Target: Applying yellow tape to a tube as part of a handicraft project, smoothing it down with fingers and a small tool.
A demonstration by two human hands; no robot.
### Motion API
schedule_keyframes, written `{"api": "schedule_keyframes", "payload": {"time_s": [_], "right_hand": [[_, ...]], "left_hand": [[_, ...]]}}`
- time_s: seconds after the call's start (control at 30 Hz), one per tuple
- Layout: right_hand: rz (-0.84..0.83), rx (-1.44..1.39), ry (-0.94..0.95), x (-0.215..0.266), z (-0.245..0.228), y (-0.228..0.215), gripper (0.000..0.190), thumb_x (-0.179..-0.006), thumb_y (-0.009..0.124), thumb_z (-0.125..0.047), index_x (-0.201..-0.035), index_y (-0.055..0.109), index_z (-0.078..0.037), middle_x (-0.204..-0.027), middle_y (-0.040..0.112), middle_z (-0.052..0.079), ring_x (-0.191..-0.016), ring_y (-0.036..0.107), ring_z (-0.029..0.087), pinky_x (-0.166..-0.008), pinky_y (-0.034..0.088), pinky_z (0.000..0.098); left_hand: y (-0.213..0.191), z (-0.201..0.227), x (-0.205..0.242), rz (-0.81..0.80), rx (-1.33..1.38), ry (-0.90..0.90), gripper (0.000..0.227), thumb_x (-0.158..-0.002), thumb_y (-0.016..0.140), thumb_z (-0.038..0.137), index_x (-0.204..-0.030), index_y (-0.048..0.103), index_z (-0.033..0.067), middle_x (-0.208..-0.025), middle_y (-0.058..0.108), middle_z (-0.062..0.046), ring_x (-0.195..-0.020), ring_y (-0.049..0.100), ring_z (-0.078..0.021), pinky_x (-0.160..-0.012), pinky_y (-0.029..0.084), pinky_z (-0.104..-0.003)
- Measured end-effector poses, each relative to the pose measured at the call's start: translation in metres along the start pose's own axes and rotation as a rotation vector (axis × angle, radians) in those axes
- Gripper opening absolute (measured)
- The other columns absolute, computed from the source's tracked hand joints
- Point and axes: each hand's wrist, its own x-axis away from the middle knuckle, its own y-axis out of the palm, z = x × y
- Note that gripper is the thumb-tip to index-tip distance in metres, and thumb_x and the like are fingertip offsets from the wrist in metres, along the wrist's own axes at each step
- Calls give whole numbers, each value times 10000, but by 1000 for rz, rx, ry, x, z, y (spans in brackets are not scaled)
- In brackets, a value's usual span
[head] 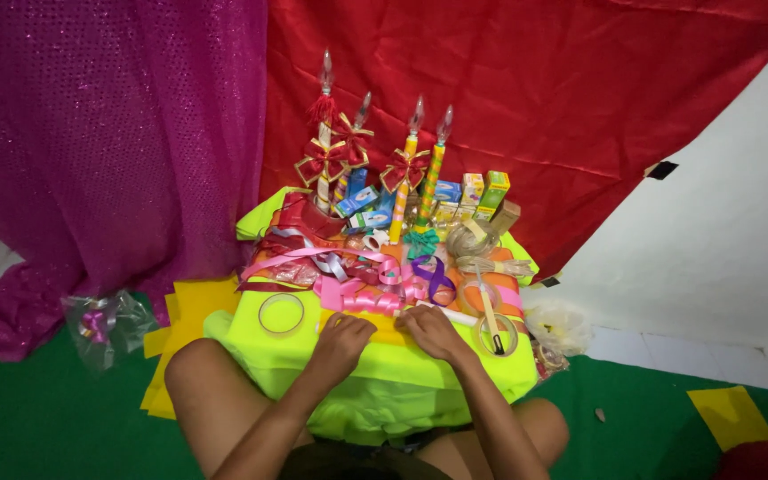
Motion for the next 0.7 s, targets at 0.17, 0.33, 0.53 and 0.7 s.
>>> {"api": "schedule_keyframes", "payload": {"time_s": [0.17,0.33,0.53,0.7], "right_hand": [[-9,-51,-64,17,-19,-19,540,-1086,331,-283,-1023,788,-4,-1222,735,250,-1195,631,483,-1000,445,549],[-18,-25,-105,29,-23,-20,517,-1072,346,-277,-1022,787,-13,-1267,739,198,-1214,639,433,-969,427,501],[28,52,-104,44,-21,-4,468,-1059,362,-284,-1055,798,-115,-1262,761,65,-1199,674,294,-908,399,425],[150,301,-138,47,-1,29,372,-1019,460,-353,-1232,734,-221,-1260,734,-24,-1225,631,180,-983,349,432]], "left_hand": [[-7,8,-5,-34,-38,-21,211,-895,680,39,-1093,705,109,-954,692,-65,-981,673,-252,-1030,419,-486],[-8,13,-4,-81,-111,-44,155,-913,658,52,-1040,711,125,-975,688,-44,-1054,659,-231,-1015,439,-445],[-46,37,-21,-34,-197,-10,72,-898,679,80,-957,717,96,-1208,643,-118,-1268,565,-337,-1013,445,-479],[-31,29,-13,-83,-247,-9,113,-914,678,108,-1018,717,127,-1253,669,-60,-1374,513,-297,-1125,374,-498]]}}
